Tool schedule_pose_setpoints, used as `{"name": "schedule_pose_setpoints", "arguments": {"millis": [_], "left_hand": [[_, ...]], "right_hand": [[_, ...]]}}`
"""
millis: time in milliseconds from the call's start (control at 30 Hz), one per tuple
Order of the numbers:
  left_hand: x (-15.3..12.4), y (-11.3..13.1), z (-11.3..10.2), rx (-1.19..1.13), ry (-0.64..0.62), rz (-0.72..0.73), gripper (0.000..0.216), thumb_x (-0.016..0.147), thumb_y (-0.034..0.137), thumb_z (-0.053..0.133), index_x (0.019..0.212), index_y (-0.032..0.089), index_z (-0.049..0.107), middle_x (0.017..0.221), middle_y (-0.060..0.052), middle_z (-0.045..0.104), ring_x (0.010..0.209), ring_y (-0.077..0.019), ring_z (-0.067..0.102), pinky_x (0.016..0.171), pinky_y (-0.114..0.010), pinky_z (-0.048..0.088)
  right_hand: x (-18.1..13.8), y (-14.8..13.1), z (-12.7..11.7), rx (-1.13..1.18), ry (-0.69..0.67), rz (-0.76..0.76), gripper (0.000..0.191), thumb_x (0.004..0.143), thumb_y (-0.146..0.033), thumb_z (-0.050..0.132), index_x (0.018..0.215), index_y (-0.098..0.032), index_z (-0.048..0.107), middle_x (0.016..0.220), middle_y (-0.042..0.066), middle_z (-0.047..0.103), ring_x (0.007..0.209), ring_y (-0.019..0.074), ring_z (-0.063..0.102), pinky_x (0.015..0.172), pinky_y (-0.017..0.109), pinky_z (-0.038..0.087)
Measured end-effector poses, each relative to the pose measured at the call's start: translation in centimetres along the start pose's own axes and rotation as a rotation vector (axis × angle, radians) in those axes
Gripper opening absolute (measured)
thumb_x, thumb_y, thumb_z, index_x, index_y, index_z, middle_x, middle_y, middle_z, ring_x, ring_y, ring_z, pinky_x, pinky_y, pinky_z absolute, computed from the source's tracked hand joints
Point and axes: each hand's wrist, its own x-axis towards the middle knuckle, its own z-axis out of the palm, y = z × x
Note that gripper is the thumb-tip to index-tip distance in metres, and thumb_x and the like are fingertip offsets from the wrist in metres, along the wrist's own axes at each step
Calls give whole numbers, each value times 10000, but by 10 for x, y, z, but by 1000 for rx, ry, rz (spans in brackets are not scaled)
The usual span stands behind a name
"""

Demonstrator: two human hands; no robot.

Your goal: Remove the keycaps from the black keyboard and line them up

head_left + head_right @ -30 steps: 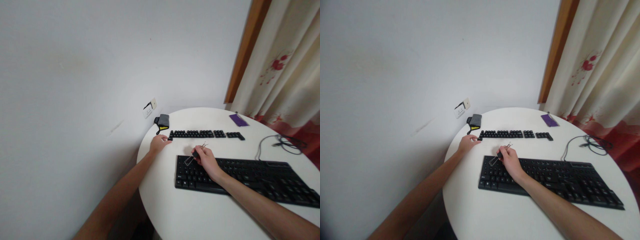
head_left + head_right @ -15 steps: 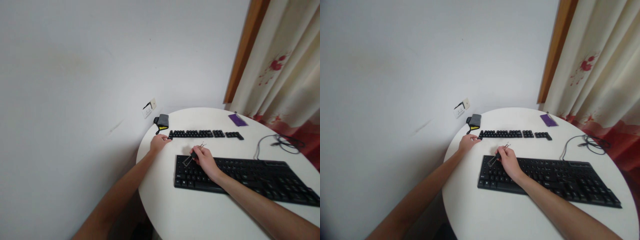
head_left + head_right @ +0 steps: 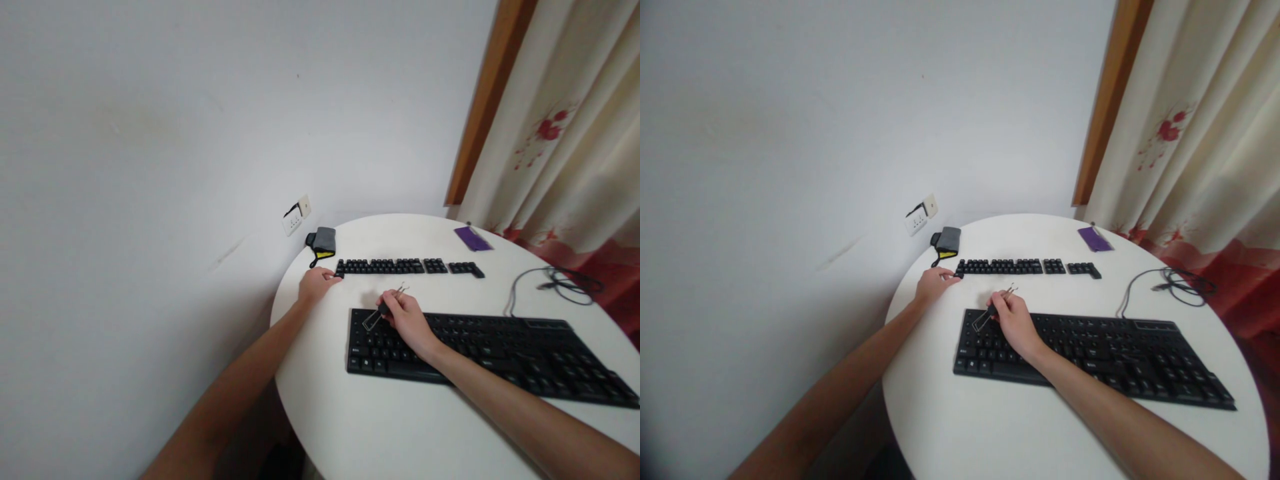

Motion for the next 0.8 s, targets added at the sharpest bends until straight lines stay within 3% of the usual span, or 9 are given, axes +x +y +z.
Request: {"name": "schedule_pose_setpoints", "arguments": {"millis": [267,433,600,800], "left_hand": [[-4,-1,-1,-12,64,65,313,824,482,607,782,204,746,795,-49,721,735,-182,626,697,-275,443],[-5,1,-3,-17,78,89,393,913,433,466,744,195,730,763,-35,712,704,-161,611,689,-261,424],[-4,0,-2,-42,70,75,446,942,421,396,761,190,731,766,-35,719,712,-166,635,667,-255,433],[-4,-2,-1,-67,67,77,444,940,423,395,764,192,731,771,-31,724,725,-173,645,658,-262,436]], "right_hand": [[-12,-8,-2,-220,-102,-240,195,887,-373,529,862,-195,603,721,4,584,681,165,531,668,282,417],[-23,-22,-5,-460,-198,-402,175,935,-305,460,848,-202,571,800,35,616,765,190,564,768,324,424],[-23,-22,-6,-521,-294,-405,166,940,-289,461,859,-202,576,815,48,636,778,202,579,769,334,436],[-22,-23,-4,-486,-255,-394,200,953,-304,445,837,-201,573,789,35,634,768,193,588,753,313,435]]}}
